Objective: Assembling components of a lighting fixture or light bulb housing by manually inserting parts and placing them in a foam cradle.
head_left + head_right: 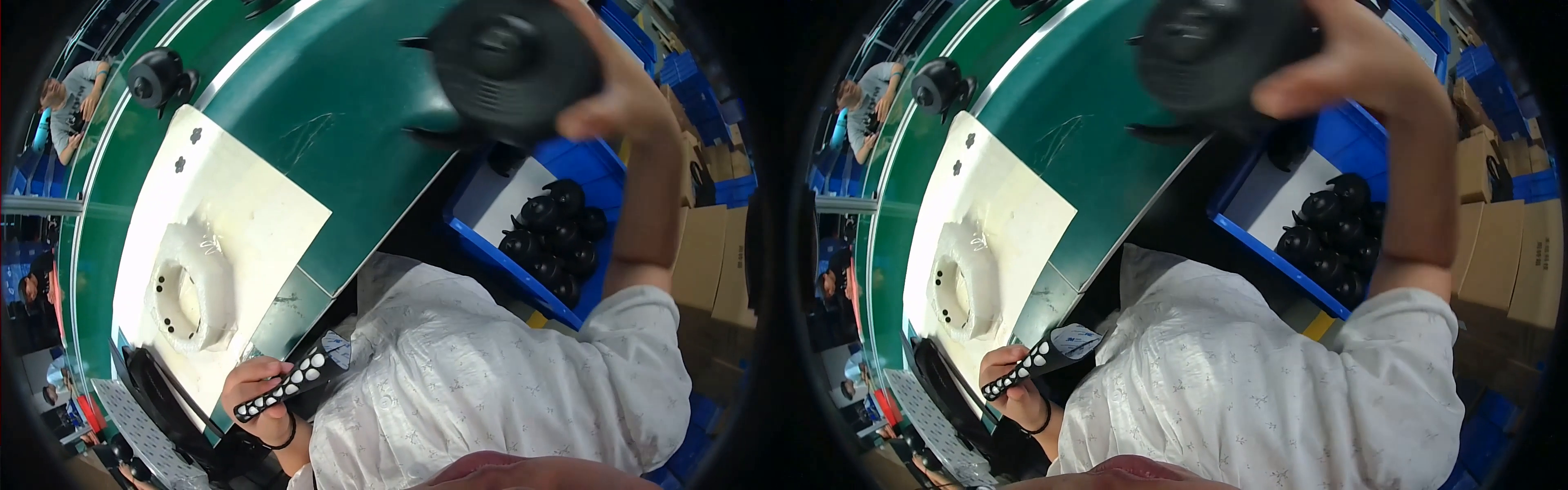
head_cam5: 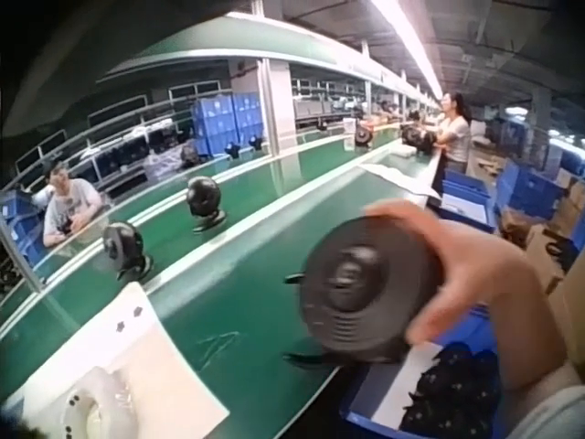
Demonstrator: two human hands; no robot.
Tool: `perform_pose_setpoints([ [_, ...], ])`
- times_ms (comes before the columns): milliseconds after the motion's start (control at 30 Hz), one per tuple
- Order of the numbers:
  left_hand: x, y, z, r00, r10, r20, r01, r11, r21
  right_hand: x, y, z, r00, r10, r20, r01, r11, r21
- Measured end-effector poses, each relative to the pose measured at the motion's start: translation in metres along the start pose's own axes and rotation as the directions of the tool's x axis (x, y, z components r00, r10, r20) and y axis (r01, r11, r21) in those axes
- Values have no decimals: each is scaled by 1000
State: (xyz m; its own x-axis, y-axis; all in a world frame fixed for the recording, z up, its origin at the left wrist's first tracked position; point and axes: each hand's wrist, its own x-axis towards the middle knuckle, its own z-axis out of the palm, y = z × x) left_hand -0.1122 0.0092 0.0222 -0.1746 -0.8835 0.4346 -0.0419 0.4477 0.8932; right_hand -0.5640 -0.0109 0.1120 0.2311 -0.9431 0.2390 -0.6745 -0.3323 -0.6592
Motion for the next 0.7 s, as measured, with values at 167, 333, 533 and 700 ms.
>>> perform_pose_setpoints([
  [167, -10, 0, -5, 999, -5, -52, 8, 999, 48, 108, -11, 85, 998, 56, 34, -51, 989, -138],
  [333, -4, -7, 13, 994, -98, -40, 101, 991, 87, 71, 98, 114, 841, -30, -540, 259, 899, 353],
  [533, 16, -19, 43, 976, -216, 29, 194, 919, 344, -117, 312, 177, 80, 435, -897, -597, 741, 307],
  [700, 18, -19, 44, 969, -243, 41, 195, 860, 472, -140, 380, 235, -65, 817, -573, -928, 162, 336],
])
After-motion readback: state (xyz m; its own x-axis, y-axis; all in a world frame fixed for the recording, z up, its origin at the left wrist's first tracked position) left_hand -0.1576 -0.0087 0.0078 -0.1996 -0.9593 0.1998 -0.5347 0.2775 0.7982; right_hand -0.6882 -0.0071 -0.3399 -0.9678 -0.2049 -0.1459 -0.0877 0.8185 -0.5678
